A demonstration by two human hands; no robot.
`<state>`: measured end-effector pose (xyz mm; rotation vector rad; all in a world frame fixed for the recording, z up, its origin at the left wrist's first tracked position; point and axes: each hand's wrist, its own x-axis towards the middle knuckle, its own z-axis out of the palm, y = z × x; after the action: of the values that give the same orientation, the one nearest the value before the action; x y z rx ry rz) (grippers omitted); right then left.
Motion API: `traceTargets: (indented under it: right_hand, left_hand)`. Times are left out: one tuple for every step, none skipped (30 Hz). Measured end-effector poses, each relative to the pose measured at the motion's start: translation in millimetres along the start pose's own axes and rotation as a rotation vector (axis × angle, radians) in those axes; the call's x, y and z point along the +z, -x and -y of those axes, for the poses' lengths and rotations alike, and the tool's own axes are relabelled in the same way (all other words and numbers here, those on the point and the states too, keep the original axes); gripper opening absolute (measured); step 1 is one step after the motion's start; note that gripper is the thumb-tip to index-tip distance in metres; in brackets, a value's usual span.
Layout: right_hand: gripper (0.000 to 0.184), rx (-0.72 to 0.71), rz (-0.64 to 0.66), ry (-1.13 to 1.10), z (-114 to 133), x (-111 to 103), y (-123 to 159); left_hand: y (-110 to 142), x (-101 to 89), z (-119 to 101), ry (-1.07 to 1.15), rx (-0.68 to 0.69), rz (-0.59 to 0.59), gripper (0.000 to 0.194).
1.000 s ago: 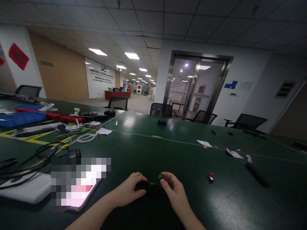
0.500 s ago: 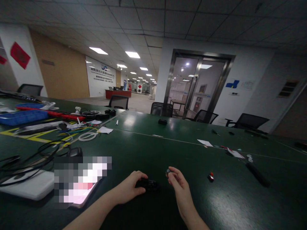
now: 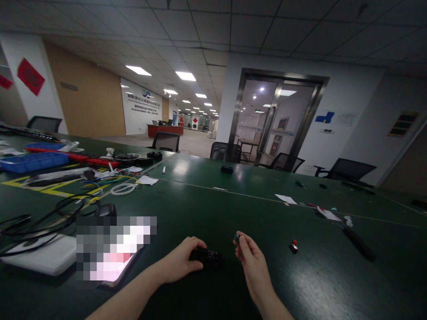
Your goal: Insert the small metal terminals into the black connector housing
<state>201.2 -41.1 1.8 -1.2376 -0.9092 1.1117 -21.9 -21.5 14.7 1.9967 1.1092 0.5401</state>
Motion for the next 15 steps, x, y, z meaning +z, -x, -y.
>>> traceTargets:
  right_hand:
    - [0.042,0.002,0.001,0.004,0.5,-0.2,0.1]
    - [0.042,0.004,0.001,0.008,1.3,-0.2,0.4]
    - [0.042,0.007,0.007,0.011,2.0,-0.1,0.8]
    - [0.042,0.009,0.009,0.011,2.7,0.1,1.3]
    - [0.043,0.009,0.007,0.006,3.1,0.4,1.7]
    - [0.044,0.010,0.006,-0.001,3.2,0.6,2.0]
    - [0.045,0.012,0.006,-0.009,3.0,0.9,2.2]
    - [0.046,0.015,0.009,-0.016,2.7,1.1,2.3]
    - [0.047,0.018,0.017,-0.019,2.3,1.4,2.5]
    - [0.047,0.017,0.029,-0.014,2.1,1.7,2.8]
    - [0.046,0.014,0.050,0.001,2.2,2.3,3.4]
    - [0.044,0.004,0.071,0.026,2.7,3.1,4.3]
    - [0.042,-0.011,0.096,0.061,3.5,4.2,5.5]
    - [0.039,-0.027,0.130,0.110,4.5,5.5,7.0]
    - [0.037,-0.046,0.164,0.169,5.8,7.0,8.7]
  left_hand:
    - [0.1,0.0,-0.1,0.008,-0.005,-0.001,0.040]
    - [0.2,0.1,-0.2,0.017,-0.008,-0.002,0.040]
    - [0.3,0.1,-0.4,0.025,-0.011,-0.002,0.040]
    - [0.4,0.2,-0.7,0.029,-0.012,-0.002,0.041]
    - [0.5,0.2,-1.0,0.030,-0.013,-0.002,0.041]
    - [0.5,0.2,-1.3,0.028,-0.015,-0.002,0.042]
    - [0.5,0.3,-1.4,0.024,-0.018,-0.003,0.042]
    - [0.5,0.3,-1.5,0.022,-0.020,-0.005,0.043]
    - [0.4,0.4,-1.4,0.019,-0.022,-0.007,0.043]
    - [0.3,0.5,-1.3,0.018,-0.022,-0.010,0.043]
    - [0.1,0.6,-1.2,0.017,-0.020,-0.012,0.043]
    - [-0.1,0.7,-1.1,0.016,-0.014,-0.012,0.043]
    - [-0.2,0.8,-1.1,0.015,-0.006,-0.014,0.042]
    - [-0.4,0.8,-1.2,0.012,0.002,-0.014,0.041]
    - [-0.5,0.8,-1.6,0.008,0.009,-0.014,0.040]
